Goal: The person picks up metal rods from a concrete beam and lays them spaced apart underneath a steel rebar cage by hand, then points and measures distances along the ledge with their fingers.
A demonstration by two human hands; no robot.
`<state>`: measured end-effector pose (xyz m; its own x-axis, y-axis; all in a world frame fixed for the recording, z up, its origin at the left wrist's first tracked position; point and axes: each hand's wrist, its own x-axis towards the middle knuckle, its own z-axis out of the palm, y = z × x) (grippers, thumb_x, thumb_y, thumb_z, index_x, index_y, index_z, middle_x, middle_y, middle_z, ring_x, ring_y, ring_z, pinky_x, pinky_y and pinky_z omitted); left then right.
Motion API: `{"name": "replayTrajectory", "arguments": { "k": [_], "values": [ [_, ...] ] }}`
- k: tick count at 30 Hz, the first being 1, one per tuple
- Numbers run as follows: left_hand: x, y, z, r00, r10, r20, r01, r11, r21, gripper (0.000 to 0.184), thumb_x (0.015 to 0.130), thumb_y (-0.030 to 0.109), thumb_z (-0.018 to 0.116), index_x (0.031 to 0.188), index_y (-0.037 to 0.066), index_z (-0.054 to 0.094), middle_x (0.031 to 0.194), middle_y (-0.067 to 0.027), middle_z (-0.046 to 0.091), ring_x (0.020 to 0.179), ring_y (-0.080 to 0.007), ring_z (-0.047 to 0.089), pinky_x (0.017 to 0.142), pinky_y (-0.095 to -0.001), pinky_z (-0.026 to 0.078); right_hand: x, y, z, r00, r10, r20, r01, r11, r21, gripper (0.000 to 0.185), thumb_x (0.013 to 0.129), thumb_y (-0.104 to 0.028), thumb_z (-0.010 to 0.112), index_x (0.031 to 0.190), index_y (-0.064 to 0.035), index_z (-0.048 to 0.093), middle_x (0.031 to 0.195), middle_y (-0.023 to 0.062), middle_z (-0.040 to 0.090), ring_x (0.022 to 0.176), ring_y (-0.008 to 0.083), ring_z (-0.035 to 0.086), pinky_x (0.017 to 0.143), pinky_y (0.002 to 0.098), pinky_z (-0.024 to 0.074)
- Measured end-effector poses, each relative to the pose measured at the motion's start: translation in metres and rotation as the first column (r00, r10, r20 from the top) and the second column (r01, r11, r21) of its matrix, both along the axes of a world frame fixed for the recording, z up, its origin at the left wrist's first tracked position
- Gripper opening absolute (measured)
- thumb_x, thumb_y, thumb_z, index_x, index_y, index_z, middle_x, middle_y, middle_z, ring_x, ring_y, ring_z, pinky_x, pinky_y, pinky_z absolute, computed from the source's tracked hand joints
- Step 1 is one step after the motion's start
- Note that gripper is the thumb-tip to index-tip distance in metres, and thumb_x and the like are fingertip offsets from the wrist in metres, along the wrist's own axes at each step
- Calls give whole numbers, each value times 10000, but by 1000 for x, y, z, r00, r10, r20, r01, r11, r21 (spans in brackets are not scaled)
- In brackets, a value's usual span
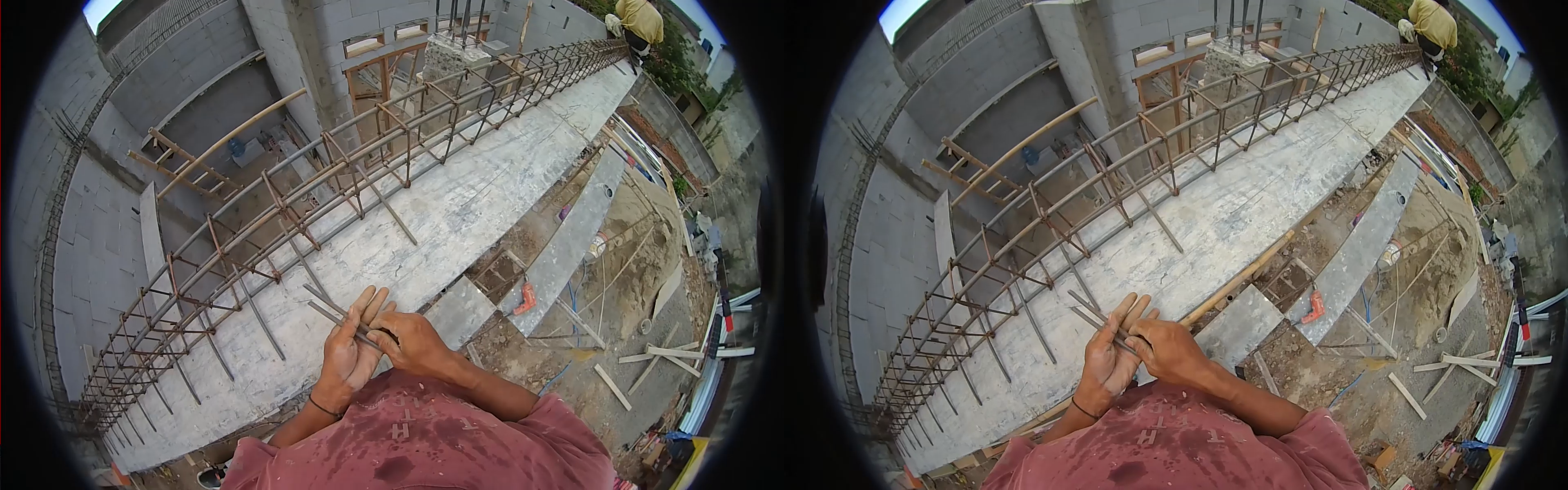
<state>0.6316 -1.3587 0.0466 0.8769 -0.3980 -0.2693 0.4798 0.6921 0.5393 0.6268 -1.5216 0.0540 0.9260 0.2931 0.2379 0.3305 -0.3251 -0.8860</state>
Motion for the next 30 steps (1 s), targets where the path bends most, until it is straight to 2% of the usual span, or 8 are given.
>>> {"name": "replayTrajectory", "arguments": {
  "k": [3,5,9,17,19,20,22,30],
  "values": [
    [6,-18,7,999,-50,12,50,999,-1,727,1144,445,455,1669,-15,249,1738,-240,264,1589,-418,304,1240,-636,387,9,-28,5,999,-51,-11,51,999,3,148,997,-136,700,991,7,661,853,233,680,793,463,668,695,501,514],
    [9,-25,21,998,-65,21,65,998,-4,730,1144,466,439,1665,-13,257,1732,-244,269,1585,-425,310,1220,-673,403,21,-56,9,951,-307,-44,307,952,-15,154,996,-132,697,939,1,644,816,219,678,759,463,660,671,508,496],
    [10,-27,33,999,-25,23,25,999,-39,719,1157,448,381,1670,-20,193,1707,-268,291,1569,-415,347,1211,-725,392,67,-133,4,833,-524,180,553,799,-236,117,978,-106,697,933,-5,657,778,232,671,735,478,657,667,519,496],
    [4,-19,16,990,88,-107,-87,996,15,635,1150,447,440,1579,-19,400,1463,-239,607,1388,-364,589,1187,-723,430,217,-155,-40,792,-497,355,606,711,-356,160,992,-150,669,939,0,669,919,247,701,869,479,682,770,556,530],
    [1,-15,17,987,93,-134,-93,996,4,593,1155,433,440,1543,-14,454,1352,-203,691,1285,-320,671,1174,-702,453,238,-151,-45,706,-520,481,698,624,-351,165,990,-156,669,938,-1,695,935,224,702,894,456,693,789,553,543],
    [0,-12,16,983,122,-138,-122,992,11,593,1155,433,440,1543,-14,454,1352,-203,691,1285,-320,671,1174,-702,453,242,-150,-47,723,-502,474,678,646,-350,165,990,-156,669,938,-1,695,935,224,702,894,456,693,789,553,543],
    [-3,-5,13,982,130,-134,-139,988,-61,558,1174,387,396,1525,-41,462,1320,-218,679,1281,-321,658,1193,-679,460,250,-145,-49,683,-512,521,729,510,-455,173,986,-169,673,940,-11,726,917,199,700,899,424,700,787,537,548],
    [-4,-5,7,972,166,-164,-186,976,-114,483,1182,336,394,1468,-34,518,1274,-208,708,1211,-312,703,1175,-674,478,232,-149,-51,686,-510,519,725,542,-425,181,934,-183,713,946,-6,749,906,190,705,833,401,700,765,529,518]
  ]
}}
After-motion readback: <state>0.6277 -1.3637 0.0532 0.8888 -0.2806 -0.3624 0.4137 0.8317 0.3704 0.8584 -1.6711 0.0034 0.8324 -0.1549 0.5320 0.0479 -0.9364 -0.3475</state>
